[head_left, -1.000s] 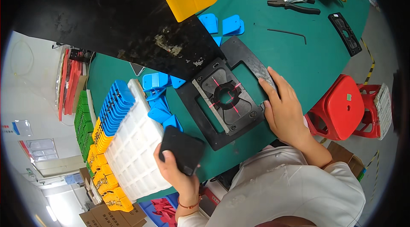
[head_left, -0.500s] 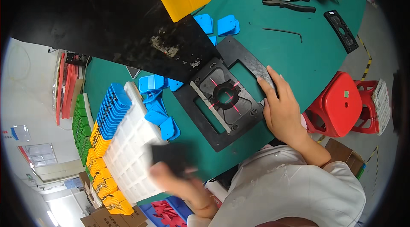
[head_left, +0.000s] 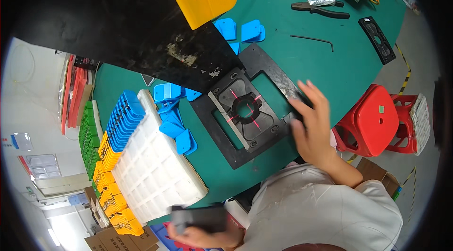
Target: Assembling and adjusting electronic parts using a hex key and a laser alignment tool on an industrial workbench.
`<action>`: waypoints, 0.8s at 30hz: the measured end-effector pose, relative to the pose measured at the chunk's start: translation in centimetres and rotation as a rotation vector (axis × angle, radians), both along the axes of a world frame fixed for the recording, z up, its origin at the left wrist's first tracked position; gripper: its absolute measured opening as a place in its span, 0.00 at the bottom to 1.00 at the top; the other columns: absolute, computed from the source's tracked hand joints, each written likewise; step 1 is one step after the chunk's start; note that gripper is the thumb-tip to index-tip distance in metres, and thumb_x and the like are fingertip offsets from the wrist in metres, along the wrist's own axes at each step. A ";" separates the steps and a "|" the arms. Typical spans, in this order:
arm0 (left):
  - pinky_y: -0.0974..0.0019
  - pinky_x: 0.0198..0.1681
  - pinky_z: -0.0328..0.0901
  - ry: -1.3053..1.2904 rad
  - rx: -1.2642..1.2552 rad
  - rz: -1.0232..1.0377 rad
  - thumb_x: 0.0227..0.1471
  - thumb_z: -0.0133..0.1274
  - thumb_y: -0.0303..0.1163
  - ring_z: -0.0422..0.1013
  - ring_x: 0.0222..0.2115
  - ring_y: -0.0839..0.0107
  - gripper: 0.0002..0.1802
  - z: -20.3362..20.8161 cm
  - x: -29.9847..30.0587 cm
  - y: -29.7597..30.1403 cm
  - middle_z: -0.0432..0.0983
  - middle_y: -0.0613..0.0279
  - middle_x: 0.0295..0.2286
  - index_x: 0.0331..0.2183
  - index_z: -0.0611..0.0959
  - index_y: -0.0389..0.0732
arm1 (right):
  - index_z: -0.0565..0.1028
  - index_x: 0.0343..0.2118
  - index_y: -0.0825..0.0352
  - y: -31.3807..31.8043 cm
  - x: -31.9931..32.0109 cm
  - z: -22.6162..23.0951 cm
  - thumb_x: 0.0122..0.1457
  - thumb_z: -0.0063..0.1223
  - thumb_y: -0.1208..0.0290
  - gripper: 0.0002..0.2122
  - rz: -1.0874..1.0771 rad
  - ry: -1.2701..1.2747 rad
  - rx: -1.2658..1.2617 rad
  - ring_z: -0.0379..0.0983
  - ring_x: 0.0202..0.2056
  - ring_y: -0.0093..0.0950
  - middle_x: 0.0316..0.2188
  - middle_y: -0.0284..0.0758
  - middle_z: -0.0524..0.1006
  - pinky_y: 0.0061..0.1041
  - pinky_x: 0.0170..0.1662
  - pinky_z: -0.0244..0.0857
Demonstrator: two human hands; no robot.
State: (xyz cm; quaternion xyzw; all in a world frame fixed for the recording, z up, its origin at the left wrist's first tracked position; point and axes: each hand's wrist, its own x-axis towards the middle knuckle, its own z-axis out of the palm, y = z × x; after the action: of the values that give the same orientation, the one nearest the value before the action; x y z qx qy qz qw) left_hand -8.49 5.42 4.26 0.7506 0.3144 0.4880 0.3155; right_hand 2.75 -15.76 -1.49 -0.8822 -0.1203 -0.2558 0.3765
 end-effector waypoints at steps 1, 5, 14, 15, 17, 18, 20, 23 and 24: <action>0.63 0.45 0.61 0.078 -0.089 -0.167 0.57 0.39 0.43 0.64 0.42 0.61 0.23 -1.0 -0.6 0.1 0.65 0.50 0.37 0.45 0.69 0.33 | 0.69 0.45 0.72 -0.9 -1.1 0.0 0.46 0.54 0.74 0.20 0.049 -0.090 0.109 0.64 0.46 0.46 0.47 0.49 0.66 0.39 0.50 0.58; 0.69 0.40 0.63 0.118 -0.179 -1.076 0.39 0.63 0.30 0.71 0.33 0.66 0.24 -0.6 0.5 -2.8 0.74 0.51 0.35 0.38 0.72 0.30 | 0.70 0.37 0.71 0.8 -5.4 3.0 0.50 0.59 0.66 0.16 0.740 0.395 0.644 0.69 0.30 0.34 0.35 0.41 0.71 0.27 0.31 0.64; 0.47 0.60 0.47 0.049 0.399 -0.567 0.56 0.38 0.40 0.53 0.57 0.51 0.28 5.5 0.6 4.4 0.58 0.39 0.54 0.50 0.69 0.26 | 0.62 0.30 0.67 -0.2 -5.5 1.4 0.49 0.58 0.82 0.13 0.489 0.418 0.857 0.52 0.18 0.16 0.19 0.29 0.61 0.18 0.22 0.46; 0.43 0.60 0.43 0.001 0.291 -0.812 0.56 0.38 0.40 0.53 0.58 0.52 0.29 4.9 -0.2 5.4 0.60 0.39 0.53 0.49 0.69 0.25 | 0.62 0.31 0.67 0.1 -5.6 1.5 0.49 0.58 0.82 0.13 0.514 0.375 0.888 0.51 0.18 0.16 0.19 0.29 0.60 0.18 0.22 0.45; 0.43 0.61 0.41 -0.009 -0.132 -1.044 0.54 0.41 0.40 0.52 0.58 0.50 0.32 3.5 -0.4 4.5 0.64 0.37 0.50 0.53 0.63 0.24 | 0.62 0.31 0.67 0.9 -5.8 1.5 0.49 0.58 0.82 0.13 0.523 0.330 0.911 0.51 0.19 0.16 0.20 0.29 0.60 0.18 0.22 0.45; 0.43 0.60 0.41 0.127 -0.071 -1.039 0.51 0.45 0.43 0.51 0.58 0.50 0.41 3.0 0.6 1.8 0.67 0.38 0.47 0.57 0.53 0.25 | 0.62 0.31 0.67 1.4 -6.0 1.4 0.49 0.59 0.82 0.14 0.527 0.360 0.970 0.50 0.19 0.16 0.20 0.29 0.59 0.18 0.22 0.45; 0.47 0.61 0.41 0.593 0.265 -1.084 0.46 0.54 0.43 0.50 0.59 0.51 0.49 3.6 2.4 1.2 0.66 0.41 0.49 0.59 0.47 0.29 | 0.62 0.31 0.67 1.9 -6.1 1.4 0.49 0.59 0.81 0.14 0.564 0.384 1.039 0.50 0.19 0.16 0.20 0.29 0.58 0.18 0.22 0.45; 0.59 0.52 0.59 0.017 -0.677 -1.228 0.35 0.67 0.24 0.64 0.51 0.53 0.45 2.0 2.5 -2.6 0.63 0.43 0.50 0.55 0.62 0.33 | 0.62 0.32 0.68 2.8 -6.1 1.6 0.49 0.60 0.80 0.14 0.635 0.272 0.933 0.55 0.19 0.18 0.22 0.31 0.63 0.19 0.22 0.48; 0.63 0.48 0.61 0.187 -0.656 -1.210 0.36 0.66 0.24 0.67 0.46 0.59 0.40 0.8 1.4 -1.8 0.67 0.47 0.45 0.51 0.65 0.32 | 0.63 0.33 0.69 3.1 -6.0 1.9 0.49 0.60 0.80 0.14 0.632 0.243 0.900 0.58 0.20 0.20 0.23 0.33 0.65 0.19 0.22 0.51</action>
State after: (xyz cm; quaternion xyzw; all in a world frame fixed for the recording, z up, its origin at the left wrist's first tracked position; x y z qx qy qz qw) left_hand -7.05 3.59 5.11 0.6987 -0.0021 0.0396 0.7143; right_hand -3.22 -12.63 0.44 -0.5788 -0.2137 -0.0531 0.7852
